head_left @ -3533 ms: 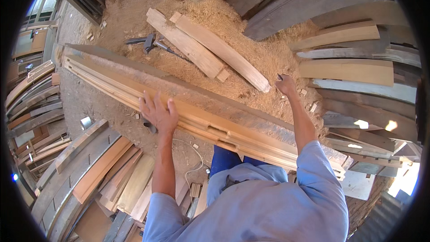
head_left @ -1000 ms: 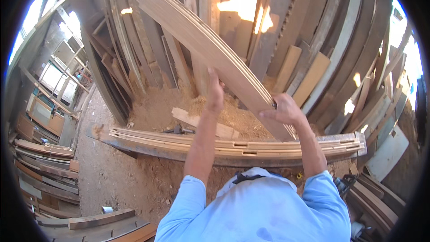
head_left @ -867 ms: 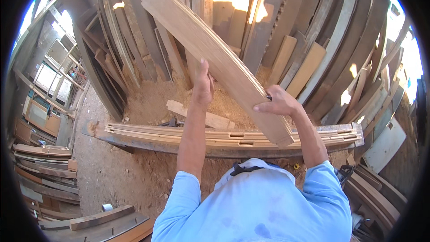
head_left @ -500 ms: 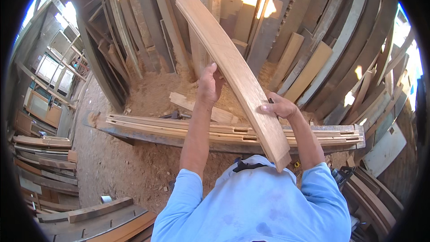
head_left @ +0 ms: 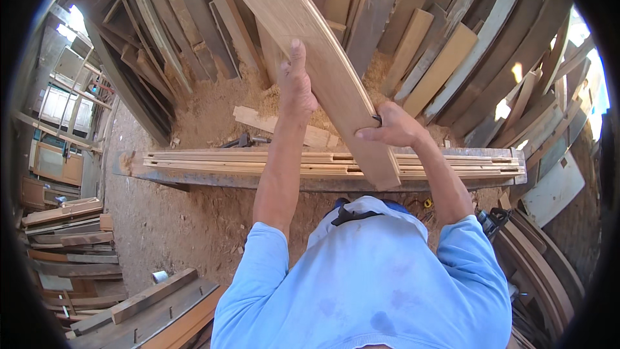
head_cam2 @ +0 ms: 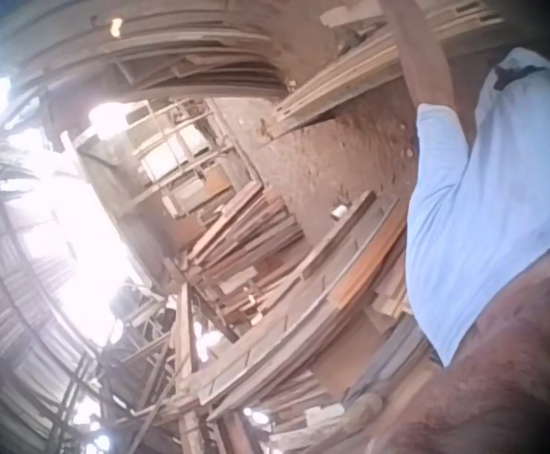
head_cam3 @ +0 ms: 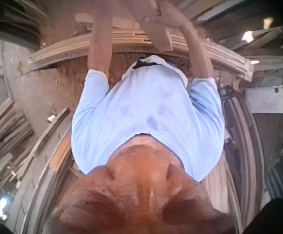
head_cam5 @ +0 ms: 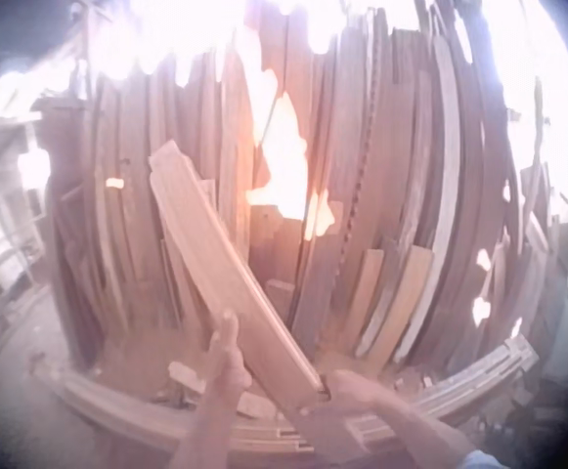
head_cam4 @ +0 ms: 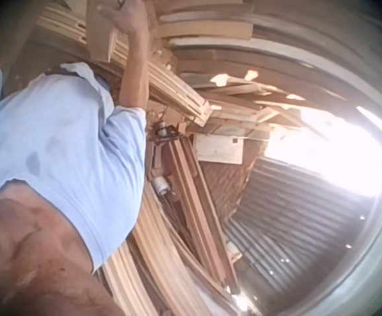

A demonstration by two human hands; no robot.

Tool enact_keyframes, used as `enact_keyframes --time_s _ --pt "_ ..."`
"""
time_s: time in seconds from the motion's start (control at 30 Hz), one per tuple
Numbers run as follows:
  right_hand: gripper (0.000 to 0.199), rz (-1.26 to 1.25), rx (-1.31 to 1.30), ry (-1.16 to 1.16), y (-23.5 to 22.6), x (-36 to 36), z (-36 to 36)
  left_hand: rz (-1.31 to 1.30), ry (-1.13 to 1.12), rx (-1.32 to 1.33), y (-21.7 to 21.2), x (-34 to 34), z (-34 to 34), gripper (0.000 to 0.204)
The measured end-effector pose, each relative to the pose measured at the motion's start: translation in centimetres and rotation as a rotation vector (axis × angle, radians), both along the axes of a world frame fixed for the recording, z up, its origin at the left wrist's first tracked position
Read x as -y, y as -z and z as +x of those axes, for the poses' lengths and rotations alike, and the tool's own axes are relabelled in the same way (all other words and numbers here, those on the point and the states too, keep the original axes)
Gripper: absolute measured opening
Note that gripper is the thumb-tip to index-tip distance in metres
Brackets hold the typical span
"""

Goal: The person tests the fit of wooden planks in pre-cut mortise slots, marks dimensions with a pencil, and uses a mallet and chisel to refine the wood surface.

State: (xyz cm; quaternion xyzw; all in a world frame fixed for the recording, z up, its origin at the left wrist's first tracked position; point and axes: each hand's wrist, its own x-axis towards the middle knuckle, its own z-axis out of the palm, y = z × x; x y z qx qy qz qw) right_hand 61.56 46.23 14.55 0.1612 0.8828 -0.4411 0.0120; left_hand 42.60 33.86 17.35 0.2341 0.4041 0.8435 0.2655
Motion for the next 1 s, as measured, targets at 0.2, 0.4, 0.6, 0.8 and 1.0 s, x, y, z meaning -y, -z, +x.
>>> enact_keyframes --time_s 0.2,0.4,0.6,0.8,1.0 --pt "0.050 0.132 -0.015 0.090 3.0 2.7 0.7 0.004 -0.041 -0.247 1.3 0.5 2.1 0.052" --pt "0.048 0.056 -0.050 0.146 4.8 3.9 1.3 -0.055 -0.052 -0.375 2.6 0.7 3.7 0.053" --pt "0.047 0.049 -0.038 0.209 6.7 4.2 1.5 -0.062 -0.024 -0.410 3.4 0.5 3.4 0.051" --pt "0.048 -0.031 -0.094 0.235 7.9 4.2 2.0 -0.074 -0.024 -0.483 3.3 0.6 4.6 0.052" --pt "0.042 0.040 -0.074 0.176 10.2 4.2 4.2 -0.132 0.073 -0.530 6.4 2.0 7.5 0.055"
